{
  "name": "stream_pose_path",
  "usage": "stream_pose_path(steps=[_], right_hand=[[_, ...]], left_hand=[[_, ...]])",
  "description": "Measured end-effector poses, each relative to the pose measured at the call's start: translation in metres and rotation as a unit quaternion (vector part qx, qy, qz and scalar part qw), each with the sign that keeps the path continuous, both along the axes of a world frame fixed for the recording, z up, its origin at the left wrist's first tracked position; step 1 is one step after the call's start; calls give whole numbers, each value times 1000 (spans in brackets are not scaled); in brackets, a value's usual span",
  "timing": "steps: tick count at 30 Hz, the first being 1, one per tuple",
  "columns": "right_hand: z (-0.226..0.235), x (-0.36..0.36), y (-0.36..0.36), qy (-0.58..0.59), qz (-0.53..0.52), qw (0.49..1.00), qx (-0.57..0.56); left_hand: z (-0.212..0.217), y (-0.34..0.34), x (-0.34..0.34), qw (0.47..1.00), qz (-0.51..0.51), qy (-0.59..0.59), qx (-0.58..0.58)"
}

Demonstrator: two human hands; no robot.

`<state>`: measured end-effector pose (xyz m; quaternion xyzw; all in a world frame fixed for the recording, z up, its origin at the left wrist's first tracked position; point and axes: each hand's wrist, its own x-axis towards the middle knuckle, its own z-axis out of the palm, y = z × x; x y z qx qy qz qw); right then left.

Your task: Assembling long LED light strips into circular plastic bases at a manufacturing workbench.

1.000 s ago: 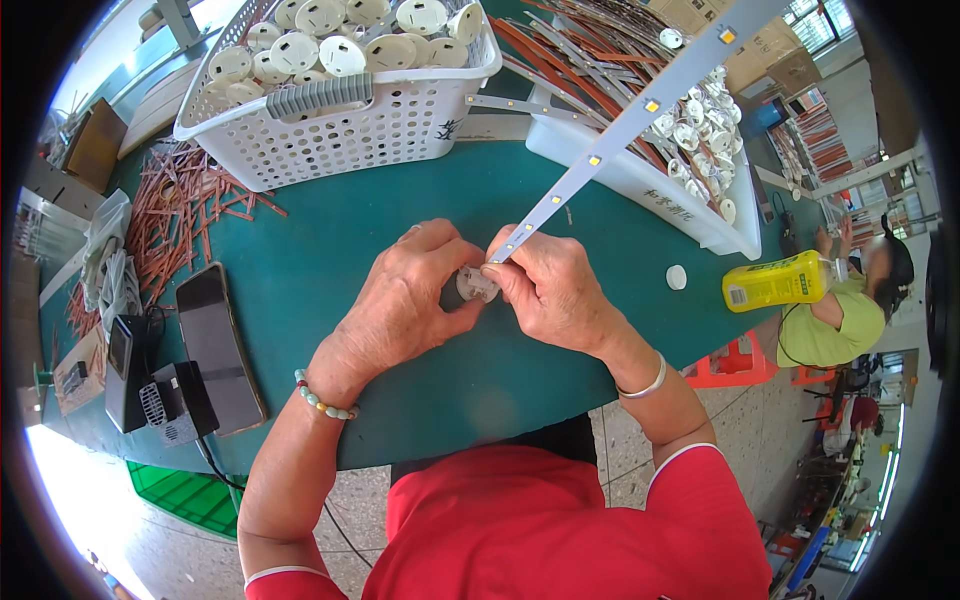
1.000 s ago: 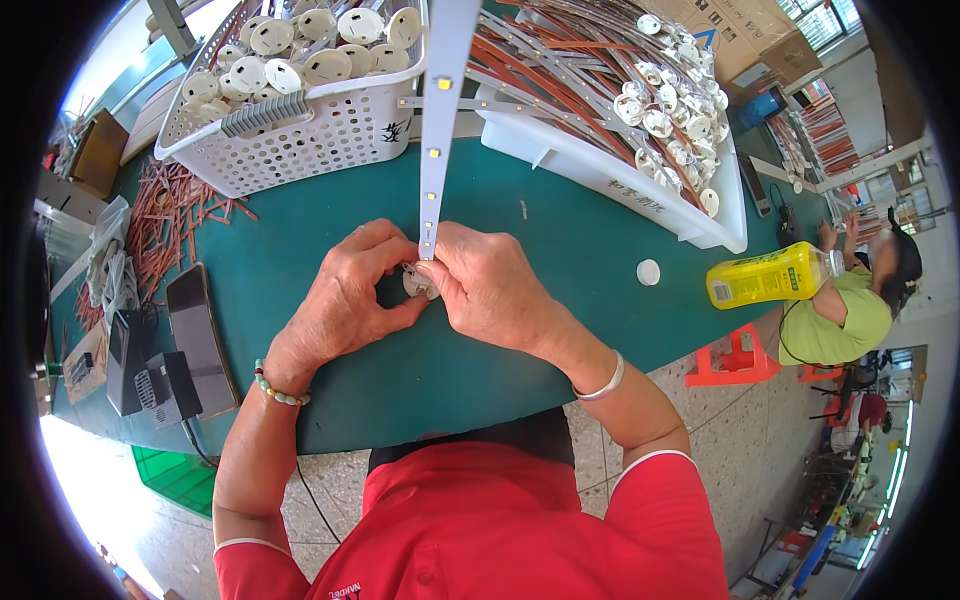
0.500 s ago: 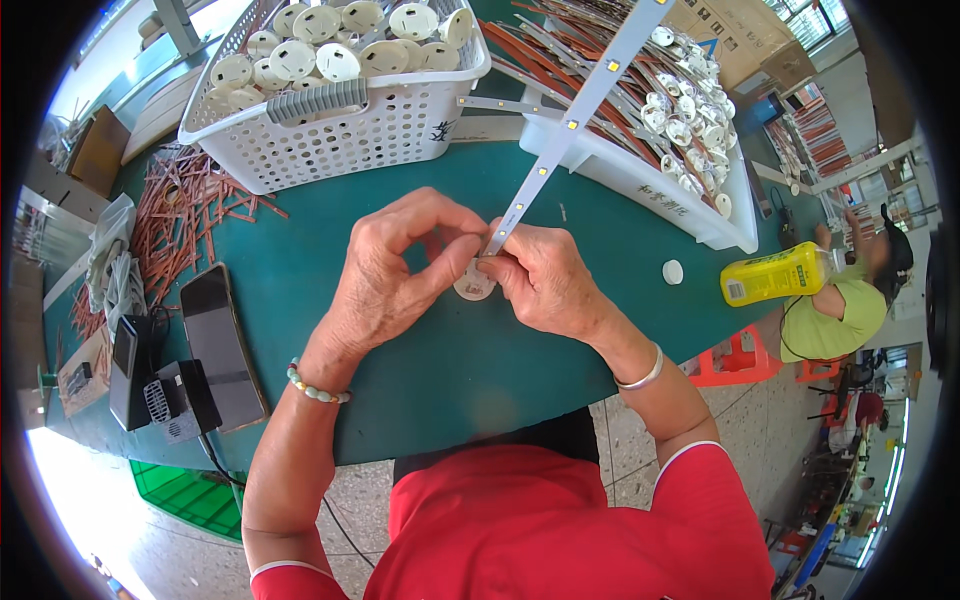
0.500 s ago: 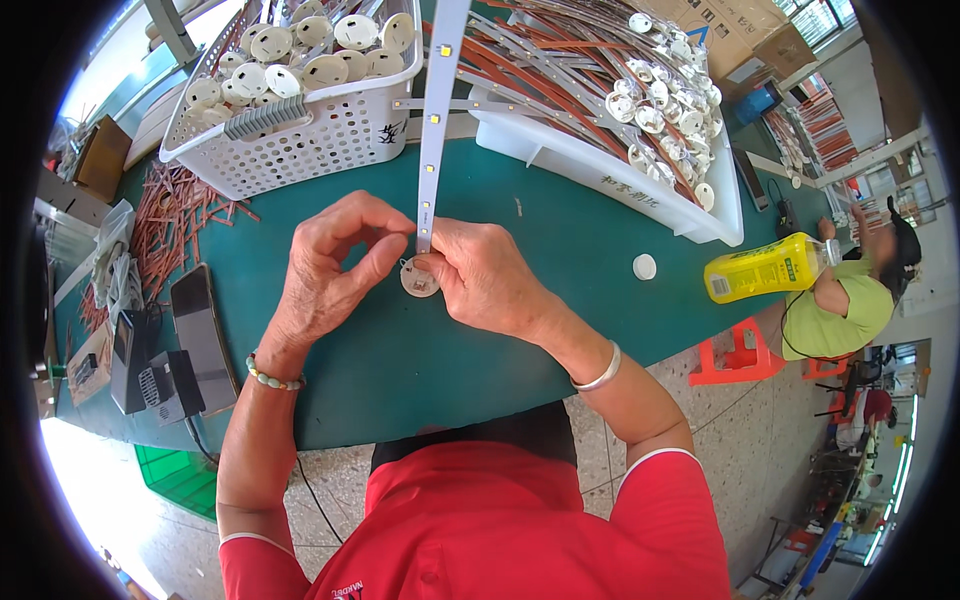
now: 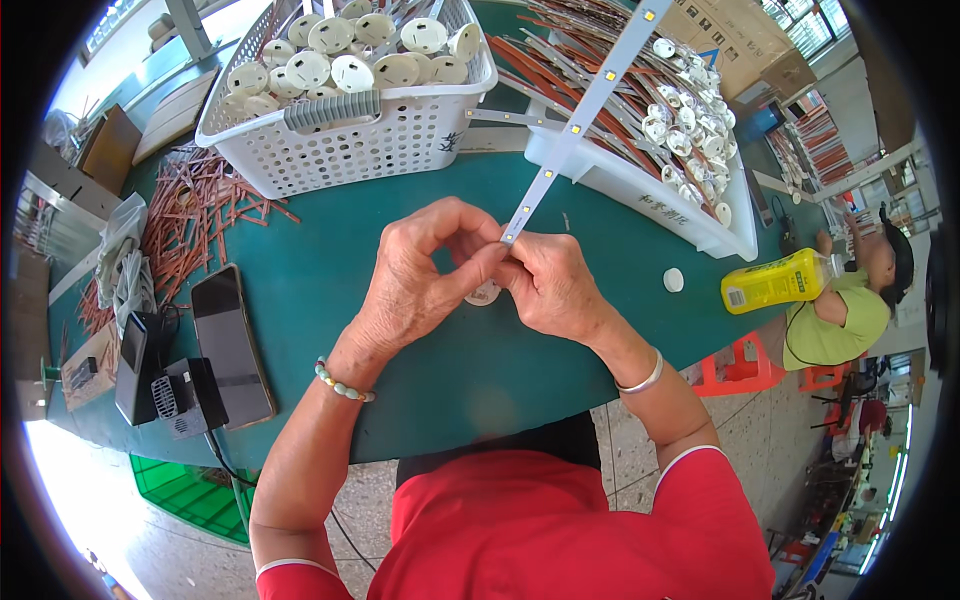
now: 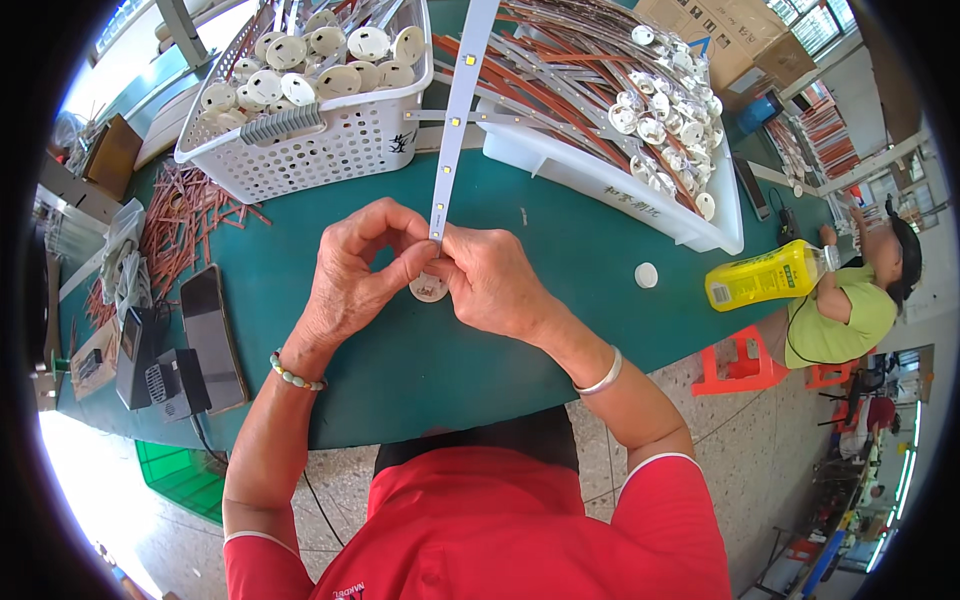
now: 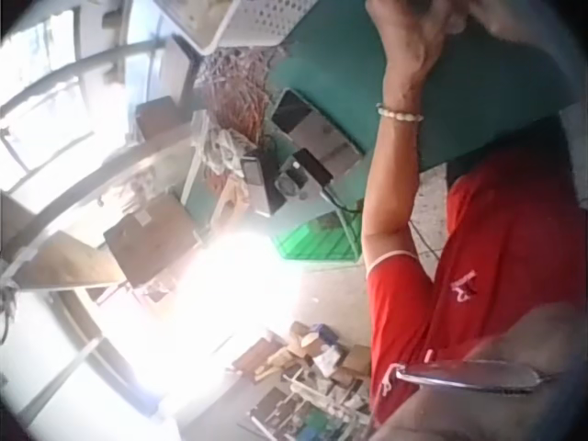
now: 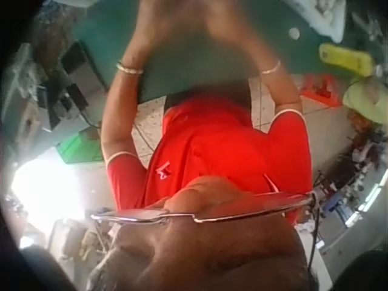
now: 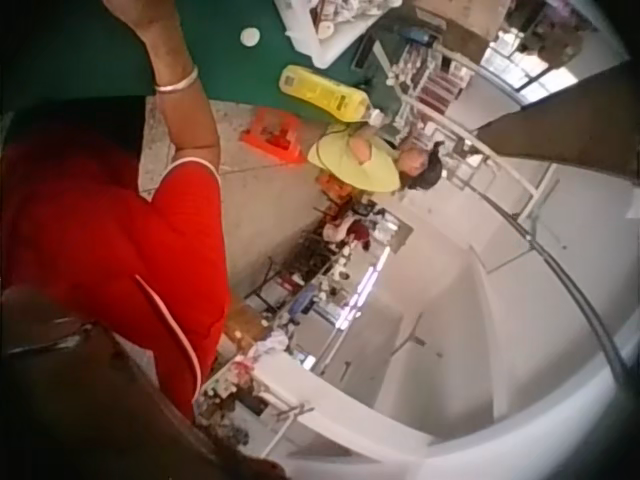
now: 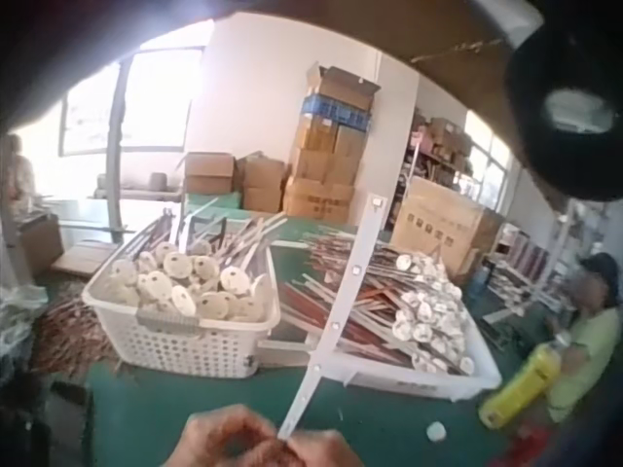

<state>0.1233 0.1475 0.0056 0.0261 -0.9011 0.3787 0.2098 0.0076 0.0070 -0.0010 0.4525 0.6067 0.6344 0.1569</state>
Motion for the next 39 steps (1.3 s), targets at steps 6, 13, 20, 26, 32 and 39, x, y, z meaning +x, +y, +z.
stream_pose_path(steps=[6,13,20,26,32,39], right_hand=[[-2,-1,1,5,-1,1000,-3],[-2,-1,-6,11,-17,1000,6],[-8,0,-6,36,-23,999,4],[-6,-2,-8,30,-18,999,-18],[-9,-2,-8,21,-23,999,-11],[-6,-2,-9,33,-22,999,-3]], left_hand=[[5,0,-1,997,0,70,-9],[3,-3,-3,995,-2,101,-9],[8,-3,-2,993,-19,117,-10],[8,-5,-3,989,-10,148,-12],[3,-6,-3,990,0,141,-5],[6,-6,-3,989,0,149,-22]])
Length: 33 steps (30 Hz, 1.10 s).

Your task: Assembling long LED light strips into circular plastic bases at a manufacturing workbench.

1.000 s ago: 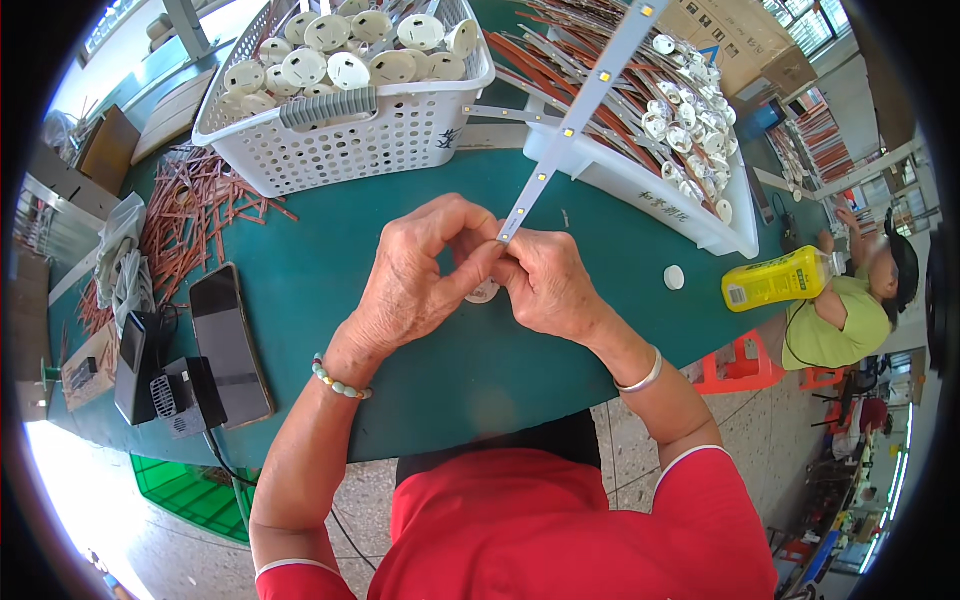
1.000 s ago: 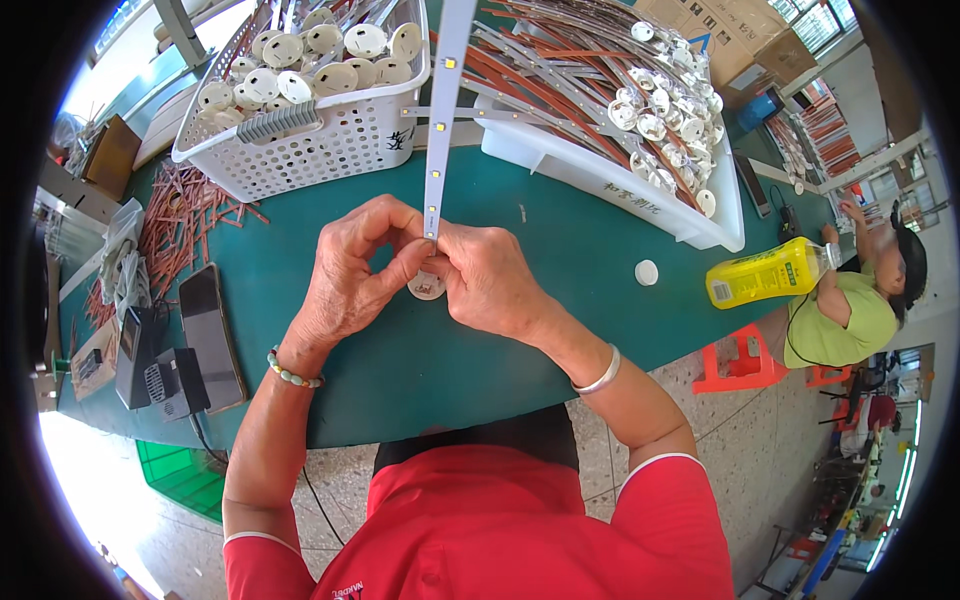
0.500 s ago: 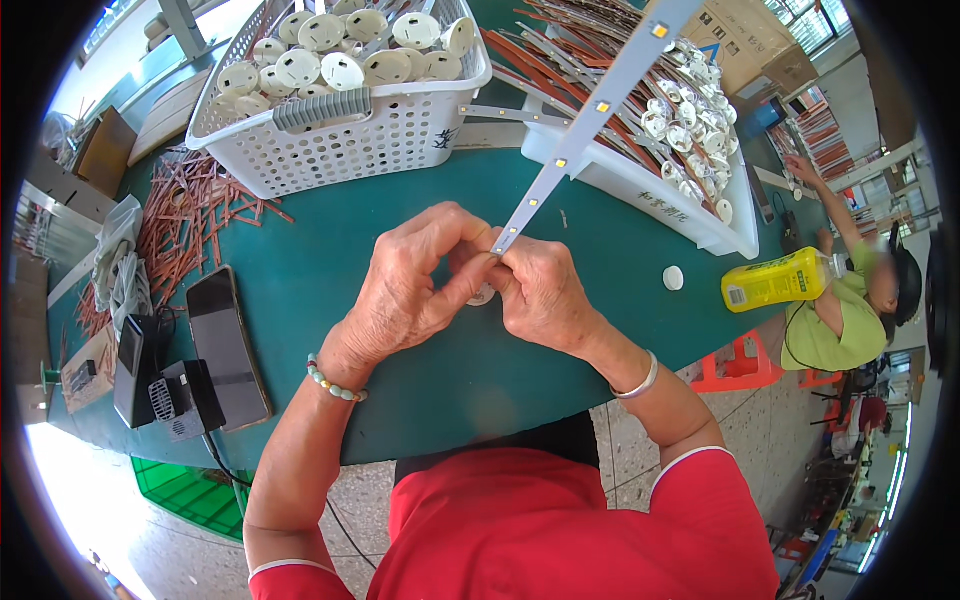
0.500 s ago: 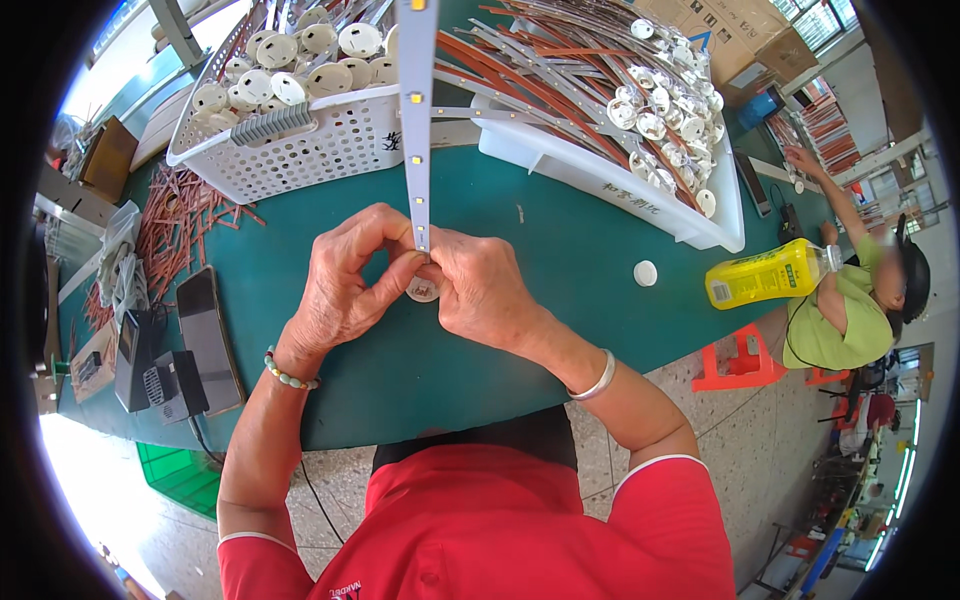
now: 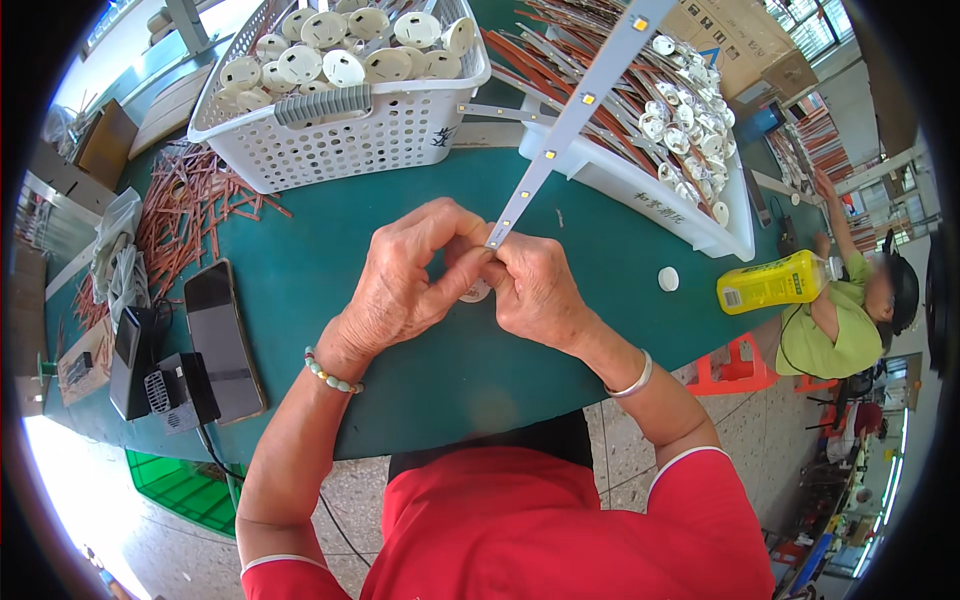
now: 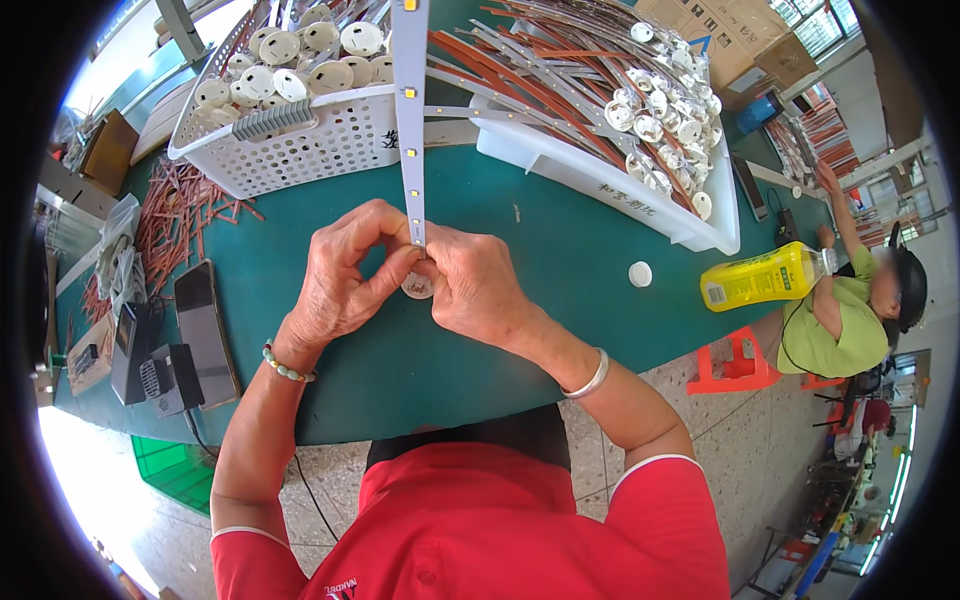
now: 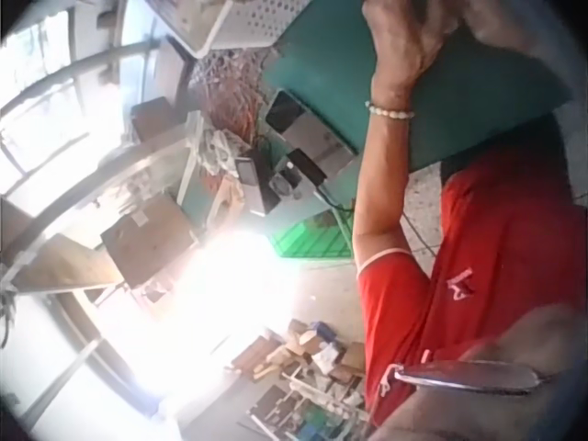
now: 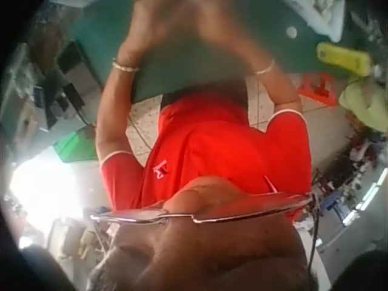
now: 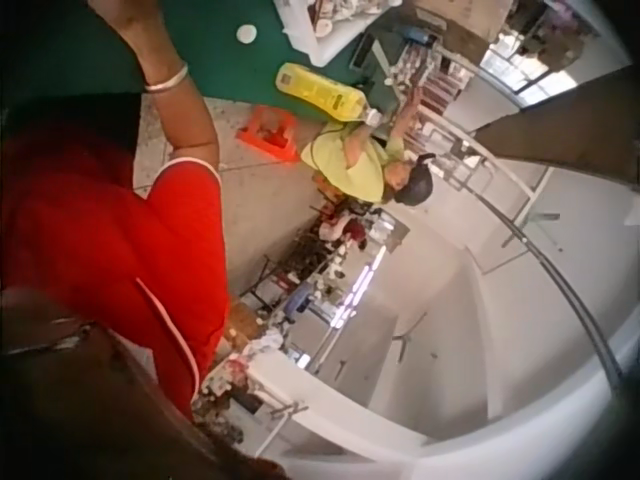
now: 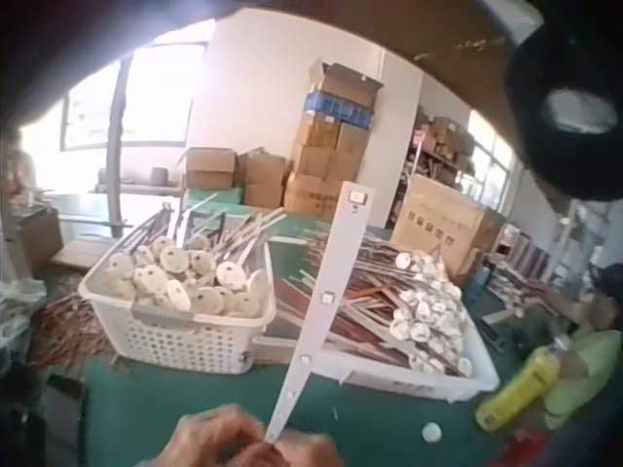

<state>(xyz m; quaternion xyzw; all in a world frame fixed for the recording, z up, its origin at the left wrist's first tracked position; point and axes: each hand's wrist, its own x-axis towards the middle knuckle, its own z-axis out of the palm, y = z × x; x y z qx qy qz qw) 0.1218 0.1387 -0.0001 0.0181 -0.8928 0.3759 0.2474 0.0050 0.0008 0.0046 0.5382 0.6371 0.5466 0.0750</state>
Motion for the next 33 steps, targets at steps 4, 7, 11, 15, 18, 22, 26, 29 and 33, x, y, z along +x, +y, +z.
stream_pose_path(steps=[4,7,11,15,18,22,26,29,33], right_hand=[[0,1,1,-13,0,1000,-8],[-2,0,3,-5,8,1000,-9],[4,1,4,-33,3,999,-17],[8,1,9,-43,29,999,3],[10,3,8,-38,31,999,-25],[11,2,7,-38,30,998,-26],[6,3,10,-28,30,999,-27],[2,2,10,-25,38,998,-35],[-2,3,10,-21,42,998,-44]], left_hand=[[-4,3,0,1000,-8,-18,22],[-4,2,-4,999,-20,-34,23],[-11,-3,-14,998,-10,-59,33],[-6,-13,-24,994,-60,2,-91],[-12,-10,-22,991,-88,85,-51],[-16,-9,-18,991,-77,84,-64],[-16,-8,-18,993,-73,66,-64],[-14,-5,-18,996,-65,41,-47],[-18,0,-18,998,-50,11,-25]])
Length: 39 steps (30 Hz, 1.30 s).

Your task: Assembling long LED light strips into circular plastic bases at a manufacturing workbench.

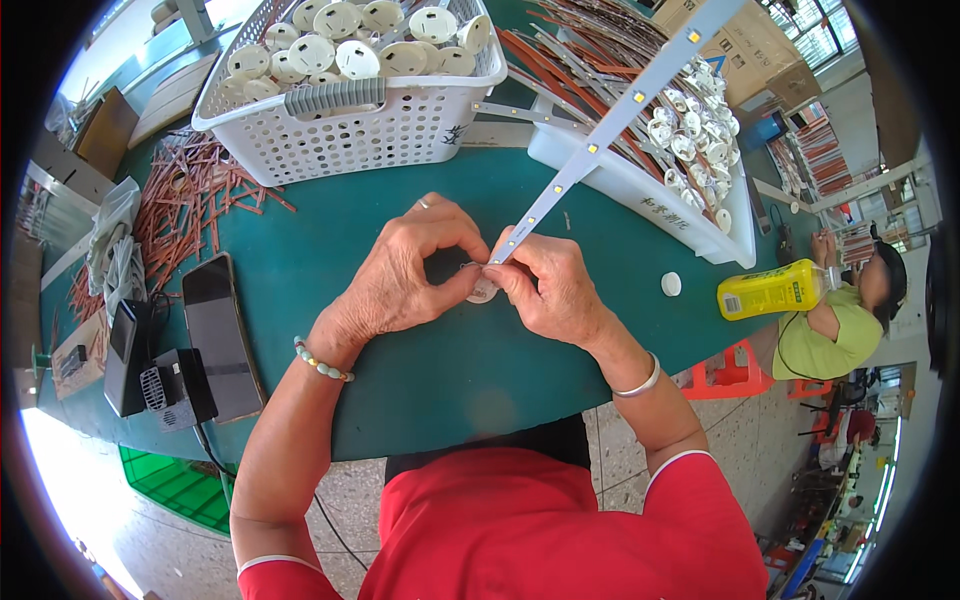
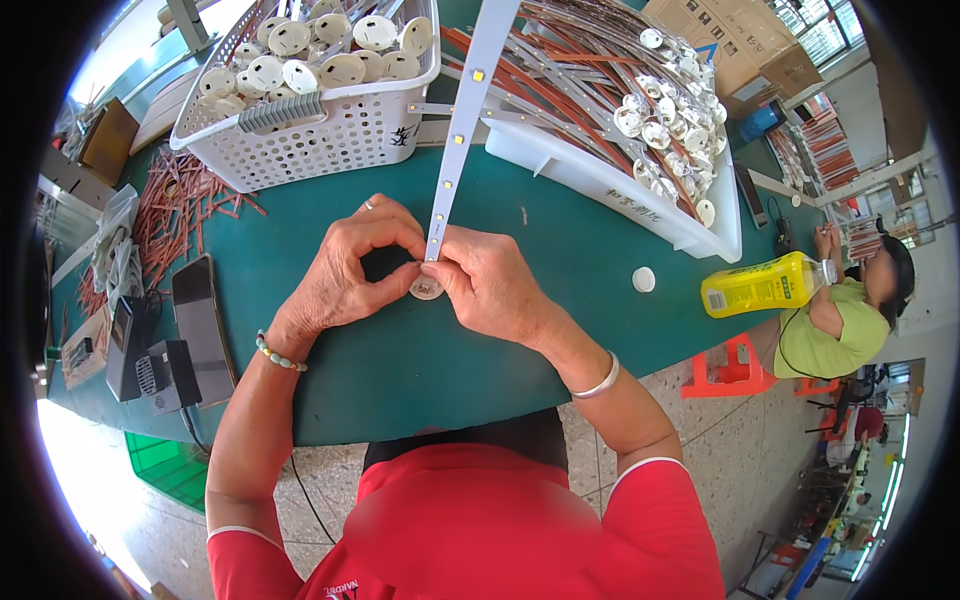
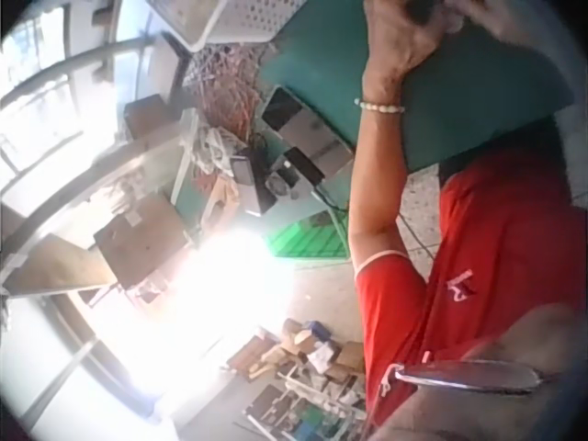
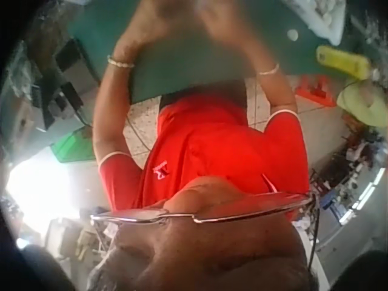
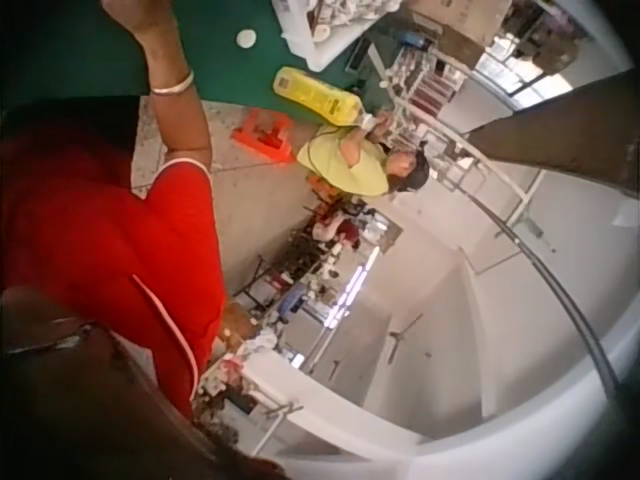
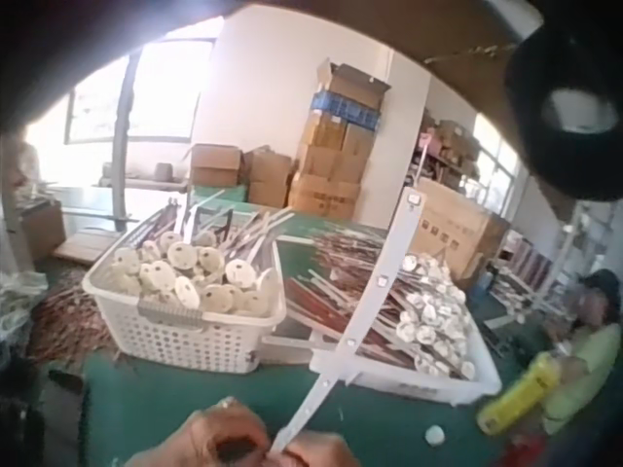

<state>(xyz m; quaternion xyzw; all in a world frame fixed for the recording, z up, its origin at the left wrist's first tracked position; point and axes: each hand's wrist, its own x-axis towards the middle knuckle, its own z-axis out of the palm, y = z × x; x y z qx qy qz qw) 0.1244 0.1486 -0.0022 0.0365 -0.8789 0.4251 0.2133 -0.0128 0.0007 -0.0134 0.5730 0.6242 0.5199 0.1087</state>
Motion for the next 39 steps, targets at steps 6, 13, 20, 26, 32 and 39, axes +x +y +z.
stream_pose_path(steps=[6,13,20,26,32,39], right_hand=[[0,-1,-4,13,-12,1000,13],[-5,-2,-7,31,-22,999,17],[-3,-3,-10,29,-27,999,27],[-6,-3,-11,42,-22,998,28],[3,2,-5,23,-18,999,46],[-3,1,7,29,-58,997,-35]], left_hand=[[1,0,0,1000,3,-10,10],[0,1,0,1000,-4,-9,14],[-2,2,3,1000,4,-16,16],[-5,2,4,1000,7,3,24],[1,-4,-2,999,8,-31,-13],[8,-6,1,996,-17,-71,-54]])
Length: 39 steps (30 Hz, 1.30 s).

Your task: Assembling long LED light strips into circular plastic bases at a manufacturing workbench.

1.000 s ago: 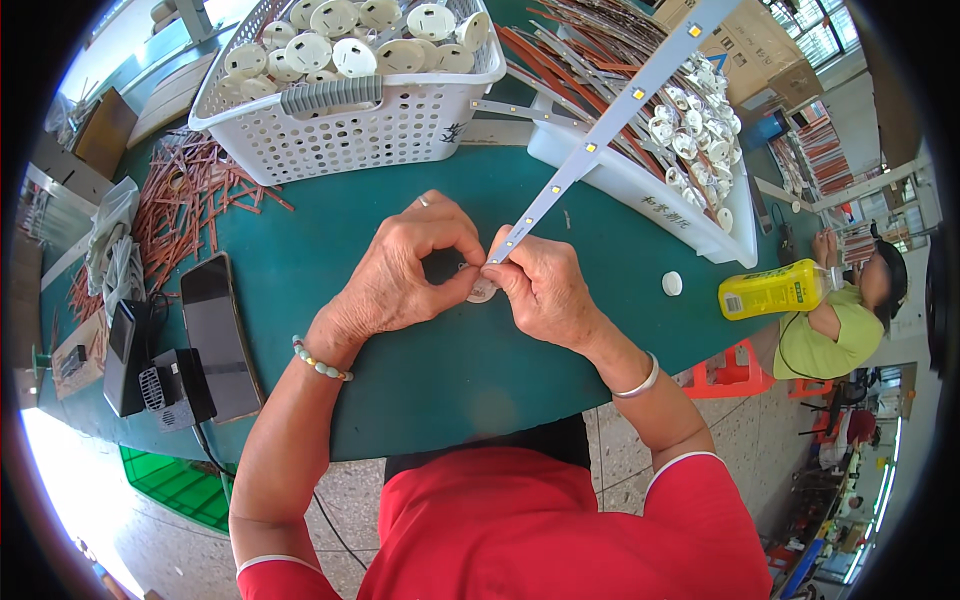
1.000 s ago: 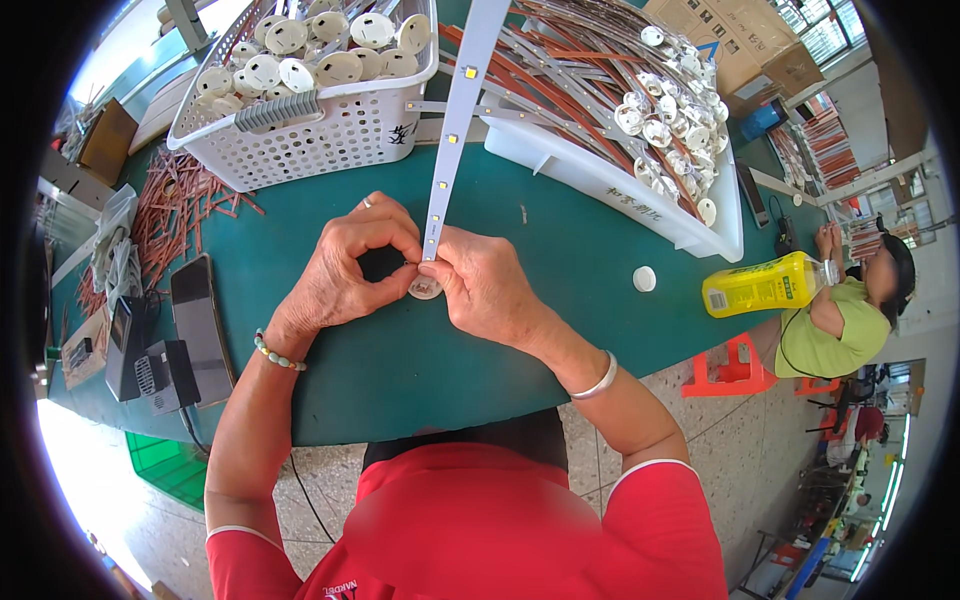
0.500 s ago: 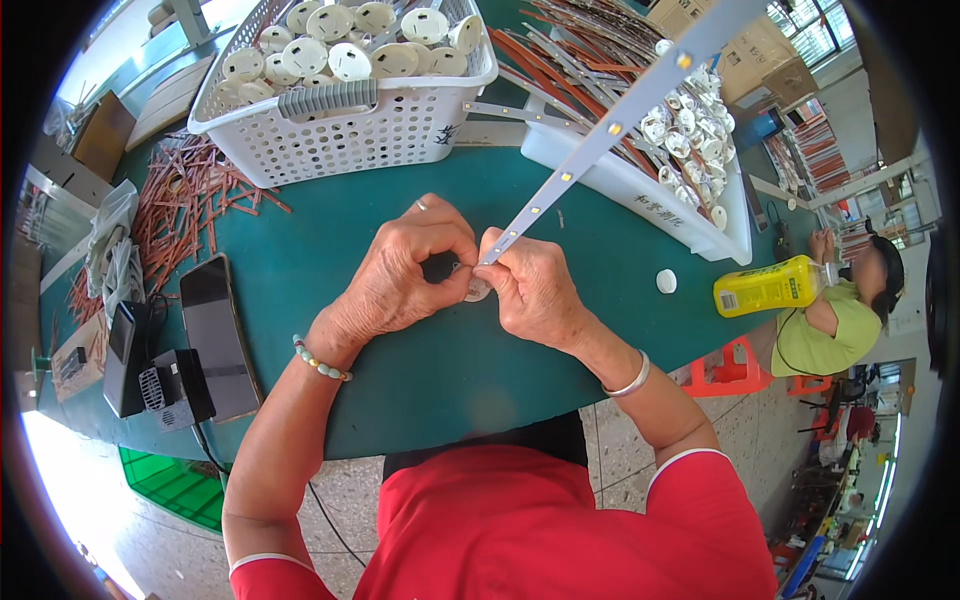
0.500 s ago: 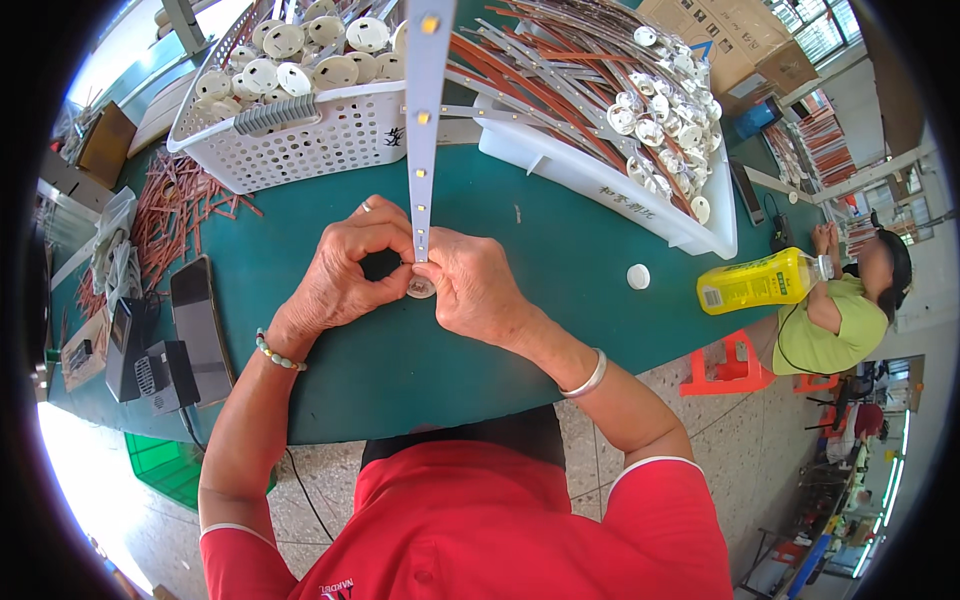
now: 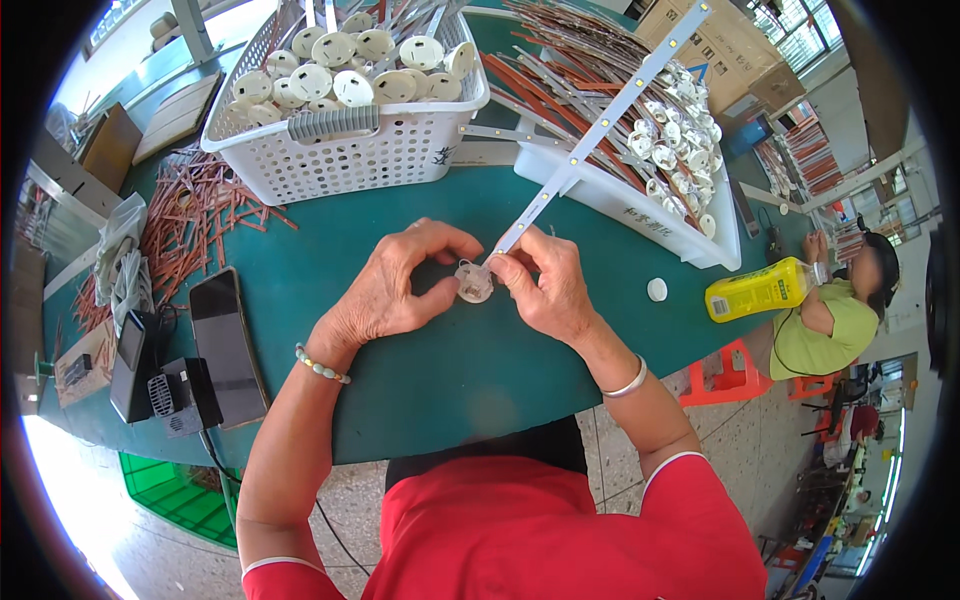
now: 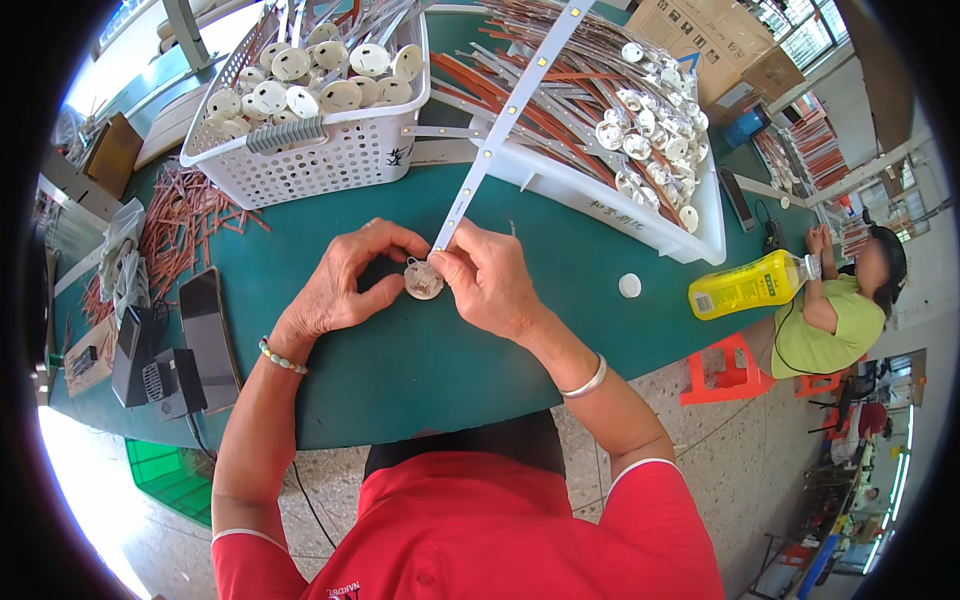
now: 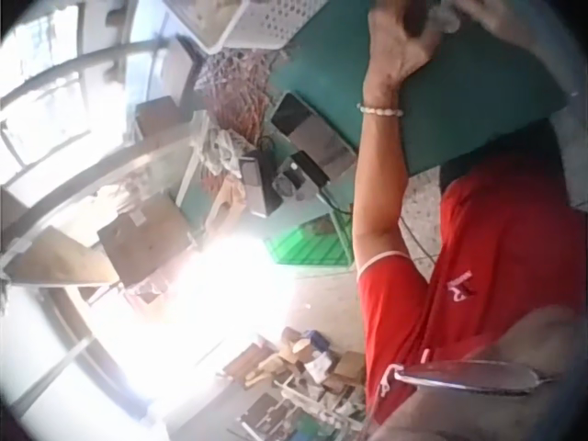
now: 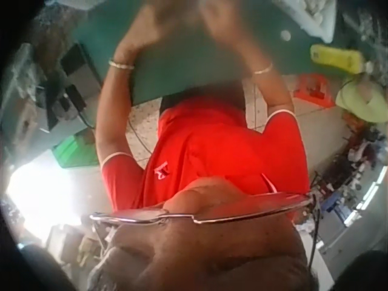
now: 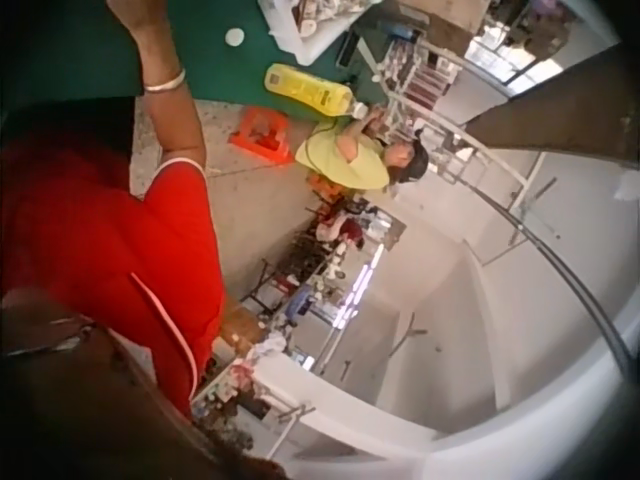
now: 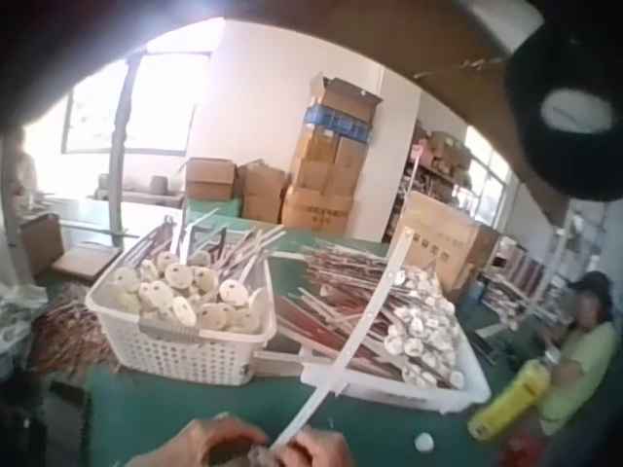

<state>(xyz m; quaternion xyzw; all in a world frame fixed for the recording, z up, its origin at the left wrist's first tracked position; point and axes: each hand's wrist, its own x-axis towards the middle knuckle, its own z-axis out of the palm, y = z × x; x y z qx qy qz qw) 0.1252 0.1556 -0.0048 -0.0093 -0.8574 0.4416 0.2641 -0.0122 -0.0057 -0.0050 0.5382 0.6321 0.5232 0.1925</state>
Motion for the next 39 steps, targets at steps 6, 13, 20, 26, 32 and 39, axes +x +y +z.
stream_pose_path(steps=[6,13,20,26,32,39], right_hand=[[5,-4,-2,-8,19,1000,8],[5,-2,-4,-29,37,999,14],[14,4,-3,-90,61,994,-20],[8,8,-4,-92,57,994,-16],[0,4,-5,-30,28,999,3],[4,0,-7,-16,6,1000,18]], left_hand=[[-3,2,2,999,-27,21,3],[-5,9,10,994,14,109,-21],[-3,6,12,991,20,129,-8],[-2,4,15,993,11,118,-8],[-7,0,14,989,73,129,-1],[-7,1,14,968,120,214,56]])
